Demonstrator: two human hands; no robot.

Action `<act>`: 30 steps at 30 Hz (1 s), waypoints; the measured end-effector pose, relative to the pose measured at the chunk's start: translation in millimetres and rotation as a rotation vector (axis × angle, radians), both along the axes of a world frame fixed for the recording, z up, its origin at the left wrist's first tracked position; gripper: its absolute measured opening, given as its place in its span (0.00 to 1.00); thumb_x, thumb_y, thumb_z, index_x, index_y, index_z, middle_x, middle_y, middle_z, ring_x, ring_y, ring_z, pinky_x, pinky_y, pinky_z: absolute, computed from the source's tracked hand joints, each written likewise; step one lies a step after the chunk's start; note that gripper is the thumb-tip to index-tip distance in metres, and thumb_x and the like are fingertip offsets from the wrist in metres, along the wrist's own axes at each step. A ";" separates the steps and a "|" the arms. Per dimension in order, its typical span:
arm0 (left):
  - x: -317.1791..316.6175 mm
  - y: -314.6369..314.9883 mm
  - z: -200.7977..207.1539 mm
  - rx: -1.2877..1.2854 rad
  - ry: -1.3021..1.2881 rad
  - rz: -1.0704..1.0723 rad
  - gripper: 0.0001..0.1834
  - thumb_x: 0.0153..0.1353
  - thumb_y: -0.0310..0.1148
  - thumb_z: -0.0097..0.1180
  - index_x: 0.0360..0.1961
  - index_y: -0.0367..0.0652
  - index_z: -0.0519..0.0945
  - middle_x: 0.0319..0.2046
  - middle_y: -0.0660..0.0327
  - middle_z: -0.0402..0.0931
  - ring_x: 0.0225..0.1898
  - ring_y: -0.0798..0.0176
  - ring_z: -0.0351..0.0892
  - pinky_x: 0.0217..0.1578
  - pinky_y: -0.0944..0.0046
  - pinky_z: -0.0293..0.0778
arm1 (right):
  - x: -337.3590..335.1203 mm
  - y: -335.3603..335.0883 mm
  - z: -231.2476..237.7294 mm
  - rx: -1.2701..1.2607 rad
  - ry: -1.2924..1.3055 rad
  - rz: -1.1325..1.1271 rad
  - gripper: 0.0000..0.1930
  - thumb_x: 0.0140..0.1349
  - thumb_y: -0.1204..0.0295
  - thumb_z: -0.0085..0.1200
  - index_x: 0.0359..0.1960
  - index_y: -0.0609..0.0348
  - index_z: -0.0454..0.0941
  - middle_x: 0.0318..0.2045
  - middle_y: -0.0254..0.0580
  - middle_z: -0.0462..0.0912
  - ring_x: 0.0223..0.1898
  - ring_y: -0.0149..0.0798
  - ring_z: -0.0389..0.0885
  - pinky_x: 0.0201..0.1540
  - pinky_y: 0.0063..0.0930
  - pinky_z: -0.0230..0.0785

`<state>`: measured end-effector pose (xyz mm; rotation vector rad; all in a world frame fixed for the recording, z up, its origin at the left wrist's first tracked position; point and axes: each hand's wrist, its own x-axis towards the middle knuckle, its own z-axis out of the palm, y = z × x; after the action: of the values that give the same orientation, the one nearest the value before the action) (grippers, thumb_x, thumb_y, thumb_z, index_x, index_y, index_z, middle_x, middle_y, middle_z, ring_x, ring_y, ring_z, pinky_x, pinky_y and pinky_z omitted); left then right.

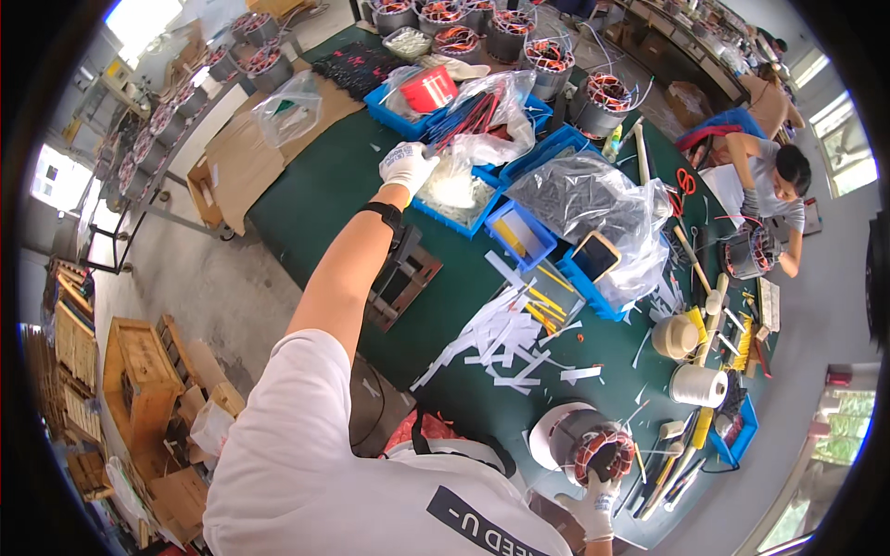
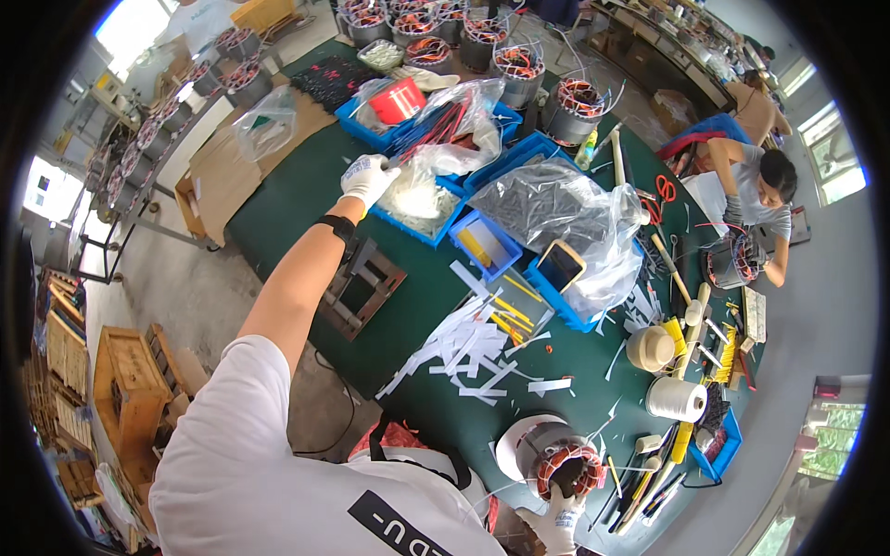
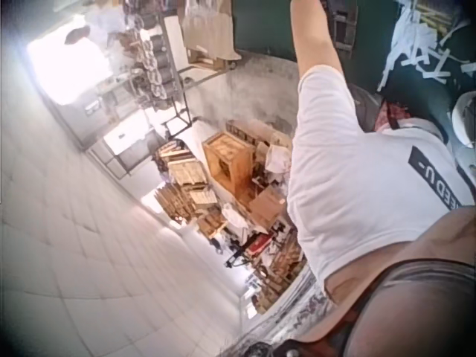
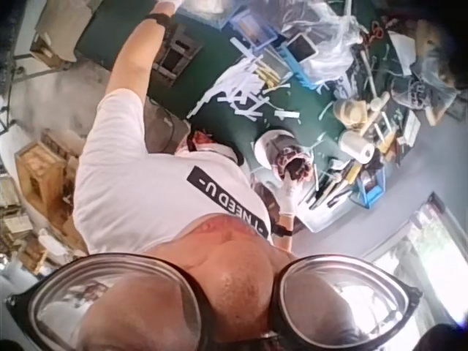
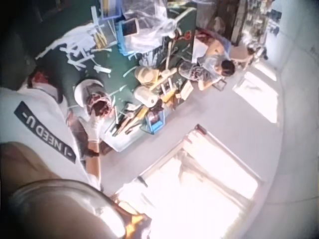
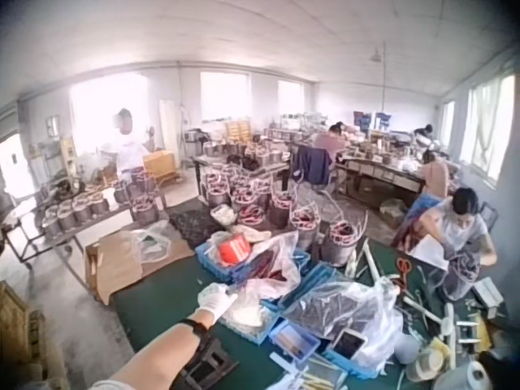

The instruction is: Assembling an electrical motor stator by inserting and trimming insulation and wires.

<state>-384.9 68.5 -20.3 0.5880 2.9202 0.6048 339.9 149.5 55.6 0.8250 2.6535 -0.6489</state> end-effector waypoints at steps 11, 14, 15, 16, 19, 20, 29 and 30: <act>-16.7 -16.6 10.9 0.099 0.491 -0.044 0.10 0.59 0.42 0.58 0.32 0.48 0.82 0.34 0.56 0.84 0.37 0.49 0.85 0.39 0.48 0.79 | -7.2 -18.5 -17.5 -0.021 -0.119 -0.388 0.46 0.33 0.54 0.78 0.57 0.60 0.75 0.55 0.60 0.76 0.62 0.65 0.66 0.67 0.60 0.54; 7.7 -47.8 60.9 0.890 0.208 0.120 0.04 0.65 0.30 0.61 0.33 0.42 0.81 0.28 0.65 0.79 0.28 0.68 0.77 0.32 0.64 0.75 | -4.3 -22.2 -18.9 0.021 -0.111 -0.385 0.45 0.34 0.52 0.78 0.57 0.60 0.75 0.55 0.61 0.76 0.61 0.66 0.66 0.67 0.60 0.54; 18.2 -60.1 81.5 1.108 0.278 0.061 0.05 0.70 0.27 0.55 0.35 0.39 0.80 0.29 0.66 0.78 0.31 0.73 0.75 0.33 0.69 0.74 | -3.4 -22.7 -19.8 0.052 -0.108 -0.370 0.45 0.34 0.52 0.77 0.56 0.60 0.75 0.56 0.62 0.76 0.61 0.66 0.66 0.67 0.60 0.54; 26.0 -66.8 102.6 1.304 0.299 0.100 0.06 0.71 0.26 0.52 0.37 0.37 0.78 0.32 0.63 0.79 0.35 0.71 0.79 0.37 0.68 0.77 | -1.8 -22.6 -20.5 0.023 -0.123 -0.391 0.47 0.34 0.51 0.77 0.58 0.60 0.74 0.57 0.62 0.74 0.63 0.68 0.65 0.68 0.61 0.52; 54.6 -88.7 160.9 1.648 0.169 0.077 0.09 0.73 0.30 0.51 0.37 0.36 0.78 0.37 0.57 0.80 0.41 0.64 0.82 0.48 0.58 0.80 | 3.2 -24.0 -24.4 0.085 -0.120 -0.318 0.49 0.35 0.51 0.76 0.62 0.61 0.72 0.60 0.64 0.73 0.65 0.70 0.63 0.69 0.63 0.51; 65.3 -95.3 176.1 1.702 0.124 0.014 0.09 0.73 0.31 0.51 0.38 0.36 0.78 0.38 0.56 0.80 0.42 0.61 0.82 0.51 0.54 0.80 | 5.4 -25.6 -26.3 0.072 -0.084 -0.313 0.49 0.35 0.52 0.76 0.62 0.62 0.72 0.60 0.64 0.73 0.65 0.70 0.63 0.69 0.62 0.52; 173.1 -90.1 243.7 2.037 -0.960 -0.565 0.13 0.76 0.33 0.46 0.42 0.31 0.76 0.39 0.51 0.80 0.49 0.51 0.80 0.64 0.42 0.73 | 11.7 -6.9 33.2 -0.136 0.175 -0.085 0.53 0.38 0.46 0.78 0.64 0.64 0.70 0.56 0.63 0.76 0.58 0.63 0.73 0.61 0.51 0.66; 188.4 -85.3 250.5 2.033 -1.018 -0.562 0.12 0.75 0.31 0.48 0.42 0.30 0.77 0.40 0.50 0.81 0.50 0.50 0.81 0.65 0.42 0.72 | 7.1 -0.3 57.0 -0.204 0.209 -0.099 0.51 0.40 0.49 0.78 0.64 0.64 0.70 0.56 0.62 0.76 0.58 0.61 0.74 0.61 0.50 0.67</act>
<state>-196.6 -16.8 230.1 0.6618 0.4039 2.4250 347.0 149.2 112.7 0.8756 2.6788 -1.0654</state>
